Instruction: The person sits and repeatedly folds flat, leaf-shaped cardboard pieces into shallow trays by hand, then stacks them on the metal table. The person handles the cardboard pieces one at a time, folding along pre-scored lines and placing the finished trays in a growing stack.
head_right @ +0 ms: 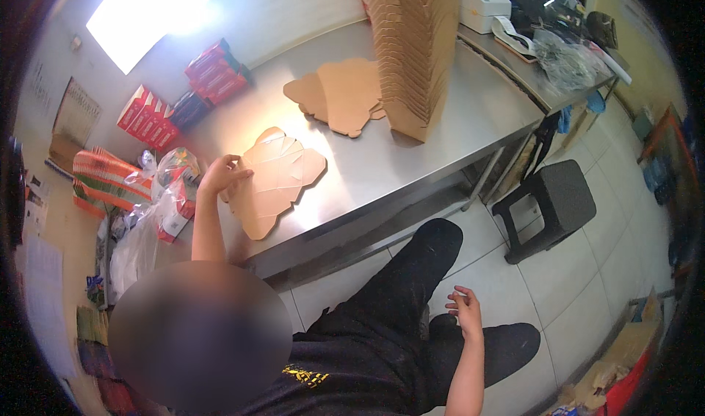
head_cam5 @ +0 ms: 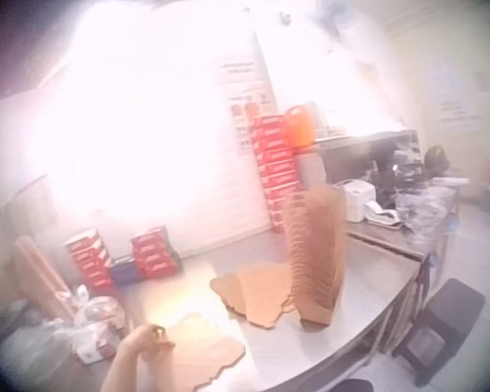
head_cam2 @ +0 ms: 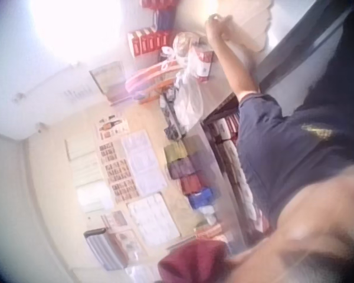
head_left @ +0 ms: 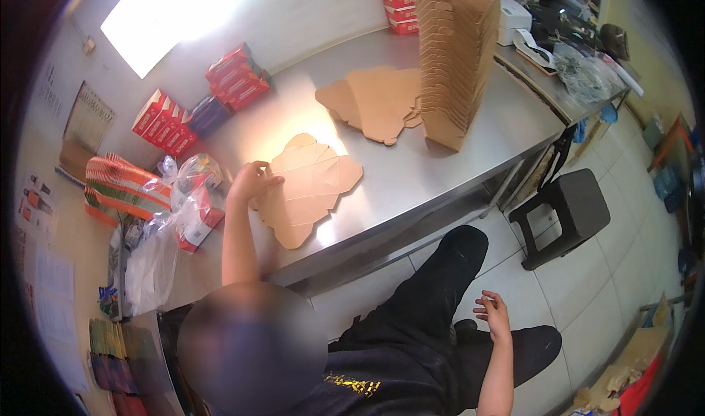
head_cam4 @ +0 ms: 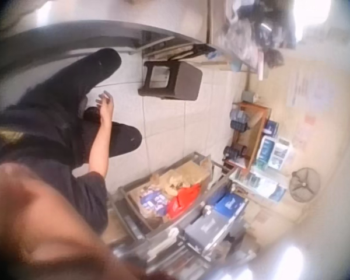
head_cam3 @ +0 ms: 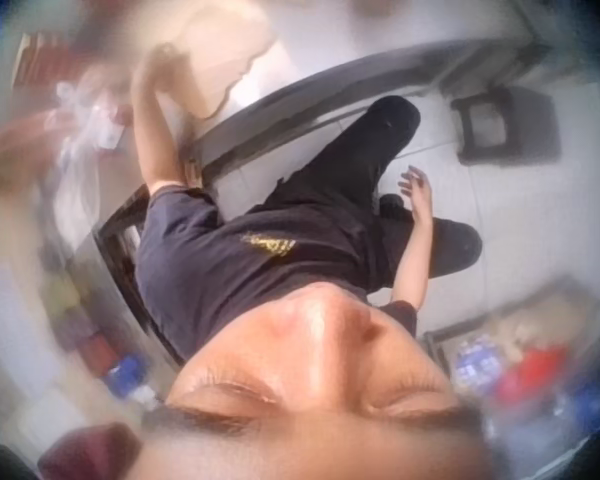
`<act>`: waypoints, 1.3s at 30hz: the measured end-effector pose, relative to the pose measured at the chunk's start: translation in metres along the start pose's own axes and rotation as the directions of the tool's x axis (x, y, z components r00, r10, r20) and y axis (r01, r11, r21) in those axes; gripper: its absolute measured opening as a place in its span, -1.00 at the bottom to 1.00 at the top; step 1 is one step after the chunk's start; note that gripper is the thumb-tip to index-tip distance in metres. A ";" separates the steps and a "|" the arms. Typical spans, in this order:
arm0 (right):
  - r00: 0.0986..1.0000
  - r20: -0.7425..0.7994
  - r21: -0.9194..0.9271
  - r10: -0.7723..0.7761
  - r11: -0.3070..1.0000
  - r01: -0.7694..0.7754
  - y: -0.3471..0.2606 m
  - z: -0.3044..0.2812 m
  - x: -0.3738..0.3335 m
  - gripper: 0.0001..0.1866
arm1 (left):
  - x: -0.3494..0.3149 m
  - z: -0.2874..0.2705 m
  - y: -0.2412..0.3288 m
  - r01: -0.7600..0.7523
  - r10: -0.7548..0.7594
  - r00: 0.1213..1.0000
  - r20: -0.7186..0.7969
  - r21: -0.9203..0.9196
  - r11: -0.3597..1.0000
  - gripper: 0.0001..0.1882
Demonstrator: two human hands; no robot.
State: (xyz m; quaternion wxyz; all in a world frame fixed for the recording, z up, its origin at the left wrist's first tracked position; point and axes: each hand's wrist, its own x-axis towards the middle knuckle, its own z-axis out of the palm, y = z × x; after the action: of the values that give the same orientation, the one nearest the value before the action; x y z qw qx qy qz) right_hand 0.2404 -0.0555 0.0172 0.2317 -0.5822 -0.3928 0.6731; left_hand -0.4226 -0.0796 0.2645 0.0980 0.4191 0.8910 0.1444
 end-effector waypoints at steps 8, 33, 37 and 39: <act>1.000 0.002 -0.039 0.016 0.999 -0.016 0.003 0.003 -0.001 -0.62 | -0.010 -0.006 0.021 0.045 -0.048 0.997 -0.056 -0.042 0.998 -0.05; 1.000 0.012 -0.068 0.008 0.998 -0.007 0.002 0.003 -0.009 -0.66 | -0.045 -0.022 0.059 -0.007 -0.002 0.964 -0.265 -0.034 0.999 -0.14; 1.000 0.030 -0.077 -0.008 0.997 0.010 0.007 0.000 -0.004 -0.65 | -0.057 -0.049 0.044 -0.209 0.131 0.968 -0.215 -0.393 0.896 -0.26; 0.999 0.041 -0.075 -0.006 0.997 0.009 0.008 0.000 -0.005 -0.64 | -0.088 -0.077 0.081 -0.237 0.237 0.968 -0.087 -0.633 0.737 -0.33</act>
State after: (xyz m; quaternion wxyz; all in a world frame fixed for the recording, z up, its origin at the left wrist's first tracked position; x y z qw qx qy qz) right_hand 0.2428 -0.0636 0.0140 0.2040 -0.5753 -0.4247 0.6686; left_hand -0.3320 -0.1117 0.3692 0.2149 0.4706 0.7280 0.4498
